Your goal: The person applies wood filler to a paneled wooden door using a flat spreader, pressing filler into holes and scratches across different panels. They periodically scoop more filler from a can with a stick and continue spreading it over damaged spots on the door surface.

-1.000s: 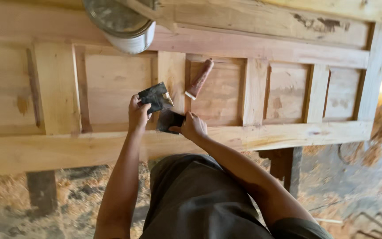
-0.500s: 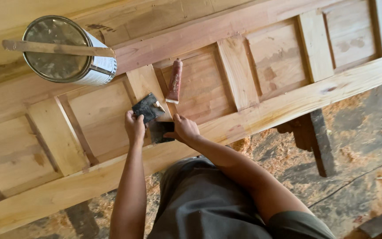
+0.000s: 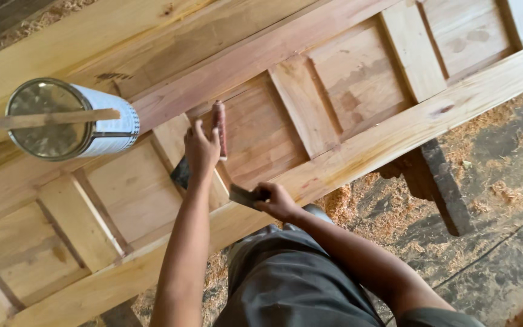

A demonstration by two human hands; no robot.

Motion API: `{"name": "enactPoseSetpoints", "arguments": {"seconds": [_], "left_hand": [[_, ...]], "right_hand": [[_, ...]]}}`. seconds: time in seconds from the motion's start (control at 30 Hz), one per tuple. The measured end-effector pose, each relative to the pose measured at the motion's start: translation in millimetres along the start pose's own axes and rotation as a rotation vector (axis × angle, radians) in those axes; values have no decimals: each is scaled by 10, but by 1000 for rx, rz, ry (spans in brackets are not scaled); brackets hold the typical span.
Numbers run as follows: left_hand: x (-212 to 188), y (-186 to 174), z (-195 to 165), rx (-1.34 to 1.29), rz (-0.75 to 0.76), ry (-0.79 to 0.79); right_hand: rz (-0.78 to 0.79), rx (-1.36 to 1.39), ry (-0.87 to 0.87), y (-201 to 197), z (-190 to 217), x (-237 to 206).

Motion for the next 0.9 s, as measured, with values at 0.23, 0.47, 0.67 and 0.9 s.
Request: {"name": "enactPoseSetpoints", "arguments": {"seconds": [0.23, 0.47, 0.67, 0.9], "left_hand": [[209, 636, -299, -66, 160, -38], [-751, 1042, -893, 32, 294, 456], [-1127, 1182, -1092, 118, 359, 646], [-1162, 1447, -1042, 49, 541, 418]], "right_hand": [[-244, 961, 306, -1082, -443, -290], [-278, 790, 267, -1754, -494, -323], [-328, 598, 252, -2058, -598, -384], [-362, 548, 186, -2344, -652, -673]]}}
Point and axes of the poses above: each hand's wrist, its own x-axis towards the middle knuckle, its own y-axis out of the palm, z = x × y, the point moved 10 cm from there along x, towards the middle knuckle, and after that the axes turned 4 degrees about -z, right-handed, at the moved point
